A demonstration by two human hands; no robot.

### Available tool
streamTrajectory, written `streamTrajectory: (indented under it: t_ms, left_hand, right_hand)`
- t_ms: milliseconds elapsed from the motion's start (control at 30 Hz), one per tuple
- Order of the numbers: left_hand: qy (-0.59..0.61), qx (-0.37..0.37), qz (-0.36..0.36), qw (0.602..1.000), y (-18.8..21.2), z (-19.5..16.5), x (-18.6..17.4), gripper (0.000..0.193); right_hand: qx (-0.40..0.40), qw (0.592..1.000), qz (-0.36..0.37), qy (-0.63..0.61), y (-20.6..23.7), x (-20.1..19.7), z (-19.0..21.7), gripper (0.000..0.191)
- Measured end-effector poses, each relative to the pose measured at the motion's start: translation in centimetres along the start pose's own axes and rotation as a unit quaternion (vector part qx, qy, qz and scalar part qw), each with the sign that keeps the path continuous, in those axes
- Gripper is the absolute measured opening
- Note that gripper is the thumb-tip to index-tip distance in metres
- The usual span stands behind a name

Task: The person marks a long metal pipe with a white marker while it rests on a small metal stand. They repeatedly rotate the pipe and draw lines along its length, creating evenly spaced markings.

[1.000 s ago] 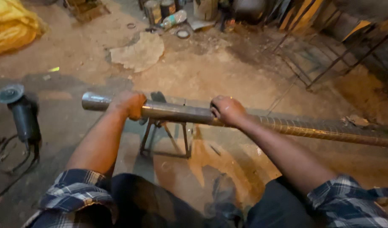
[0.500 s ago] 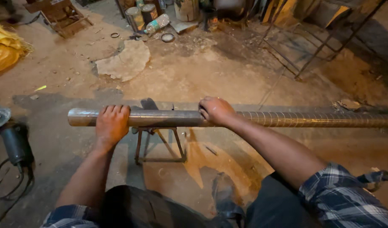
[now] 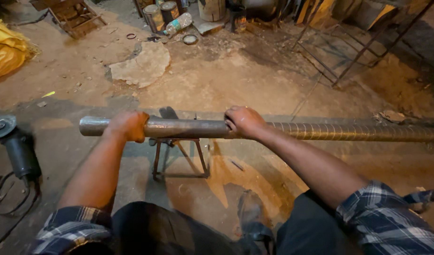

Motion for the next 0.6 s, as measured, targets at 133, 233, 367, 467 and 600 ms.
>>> streamTrajectory:
  t_ms: [133,233,367,467,600]
  left_hand:
    - [-0.034,0.048,-0.344,0.937,2.9,-1.2,3.4,0.032]
    - [-0.044,0.034,-0.452,0.89,3.1,-1.8,5.1,0.025]
    - [-0.05,0.009,-0.431,0.901,1.8,-1.4,5.6,0.016]
    - [-0.046,0.022,-0.368,0.929,1.2,-0.4,4.9,0.021]
    - [-0.015,0.008,-0.117,0.993,-0.4,0.4,2.2,0.029]
  right_hand:
    - [0.002,1.0,-0.018,-0.009,-0.2,-0.2,0.1,0.017]
    - [0.013,0.999,-0.028,-0.015,-0.5,-0.2,0.0,0.017]
    - [0.004,0.999,-0.027,-0.021,-0.5,-0.1,-0.2,0.019]
    - [0.004,1.0,-0.001,-0.004,-0.5,0.0,-0.3,0.018]
    - [0.0,1.0,-0.002,0.011,-0.4,-0.4,0.4,0.016]
Point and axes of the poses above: each hand's wrist, its own y-axis away from the middle knuckle, its own x-axis out of the palm, z = x × y, the point moved 1 cm from there along -y, towards the middle knuckle, and after that the axes turned 14 degrees about z, right-handed, at the moved point
